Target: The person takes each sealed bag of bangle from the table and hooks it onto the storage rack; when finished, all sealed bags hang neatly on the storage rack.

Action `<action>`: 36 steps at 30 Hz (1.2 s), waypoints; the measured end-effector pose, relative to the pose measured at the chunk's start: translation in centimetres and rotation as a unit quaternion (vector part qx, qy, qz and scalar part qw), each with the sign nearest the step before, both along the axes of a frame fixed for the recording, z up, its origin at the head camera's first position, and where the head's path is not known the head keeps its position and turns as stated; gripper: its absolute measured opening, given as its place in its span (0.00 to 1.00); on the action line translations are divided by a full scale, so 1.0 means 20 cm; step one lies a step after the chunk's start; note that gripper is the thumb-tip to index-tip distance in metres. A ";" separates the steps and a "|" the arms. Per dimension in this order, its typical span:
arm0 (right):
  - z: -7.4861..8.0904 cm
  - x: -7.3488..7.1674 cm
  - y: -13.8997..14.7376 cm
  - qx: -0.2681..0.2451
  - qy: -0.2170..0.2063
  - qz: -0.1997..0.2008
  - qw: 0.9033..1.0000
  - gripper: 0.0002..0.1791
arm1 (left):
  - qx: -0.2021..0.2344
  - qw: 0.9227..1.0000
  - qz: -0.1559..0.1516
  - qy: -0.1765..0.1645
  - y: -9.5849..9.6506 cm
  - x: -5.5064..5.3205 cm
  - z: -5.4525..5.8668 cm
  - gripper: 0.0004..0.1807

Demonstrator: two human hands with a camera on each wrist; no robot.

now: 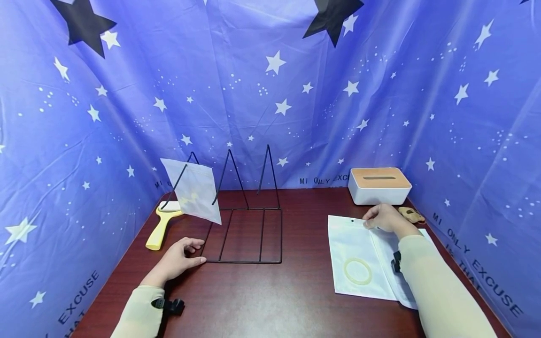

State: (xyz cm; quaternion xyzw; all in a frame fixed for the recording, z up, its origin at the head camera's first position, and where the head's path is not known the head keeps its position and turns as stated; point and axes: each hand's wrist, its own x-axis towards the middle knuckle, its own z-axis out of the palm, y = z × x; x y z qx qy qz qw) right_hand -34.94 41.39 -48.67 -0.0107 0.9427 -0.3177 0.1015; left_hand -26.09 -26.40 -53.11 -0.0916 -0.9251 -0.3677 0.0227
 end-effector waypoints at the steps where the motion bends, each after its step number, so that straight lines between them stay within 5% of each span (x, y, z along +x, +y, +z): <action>1: 0.00 0.00 0.00 -0.001 0.004 0.001 1.000 0.10 | 0.001 1.000 0.000 0.000 0.00 0.00 0.00 0.27; 17: 0.06 0.01 -0.11 -0.032 0.073 0.049 0.996 0.10 | 0.004 1.000 -0.001 -0.003 0.00 0.00 0.00 0.26; 36: 0.13 0.04 -0.28 -0.080 0.082 0.074 0.991 0.08 | 0.001 1.000 -0.001 0.000 0.00 -0.01 -0.01 0.26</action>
